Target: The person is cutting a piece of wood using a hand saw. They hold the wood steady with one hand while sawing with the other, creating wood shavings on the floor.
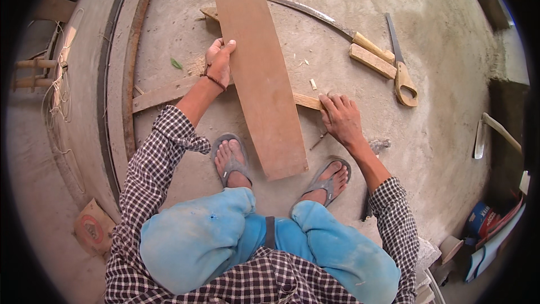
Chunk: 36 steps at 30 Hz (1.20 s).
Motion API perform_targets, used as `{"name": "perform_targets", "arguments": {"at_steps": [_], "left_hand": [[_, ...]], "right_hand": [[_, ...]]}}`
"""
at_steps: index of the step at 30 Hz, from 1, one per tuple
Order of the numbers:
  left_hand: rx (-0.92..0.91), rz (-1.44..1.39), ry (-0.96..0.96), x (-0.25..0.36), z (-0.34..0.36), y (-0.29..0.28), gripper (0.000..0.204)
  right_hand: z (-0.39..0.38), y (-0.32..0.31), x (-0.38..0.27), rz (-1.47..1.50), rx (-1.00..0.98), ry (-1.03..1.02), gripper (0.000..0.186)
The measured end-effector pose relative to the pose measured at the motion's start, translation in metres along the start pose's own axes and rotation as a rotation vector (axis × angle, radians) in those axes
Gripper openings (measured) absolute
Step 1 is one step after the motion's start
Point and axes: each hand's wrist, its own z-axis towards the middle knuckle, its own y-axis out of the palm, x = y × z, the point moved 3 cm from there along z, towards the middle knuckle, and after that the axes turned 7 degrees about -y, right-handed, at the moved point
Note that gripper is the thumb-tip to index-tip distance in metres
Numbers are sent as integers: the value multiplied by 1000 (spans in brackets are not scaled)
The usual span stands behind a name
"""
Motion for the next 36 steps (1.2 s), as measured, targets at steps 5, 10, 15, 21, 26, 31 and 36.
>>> {"name": "perform_targets", "arguments": {"at_steps": [5,10,15,21,26,31,36], "left_hand": [[9,8,19,-10,-10,-1,26],[-20,24,87,-27,-25,10,26],[-122,52,89,-38,-44,30,23],[-164,139,104,-48,-53,42,25],[-179,121,99,-53,-57,42,24],[-229,101,136,-60,-59,45,23],[-257,126,130,-63,-61,43,23]], "right_hand": [[14,2,3,147,70,186,31],[51,-38,9,787,239,603,29],[143,-53,-4,1207,315,425,33],[181,-46,-13,849,280,398,36],[187,-58,-17,847,280,464,31],[180,-62,-19,875,296,511,32],[176,-79,-22,503,182,503,30]]}}
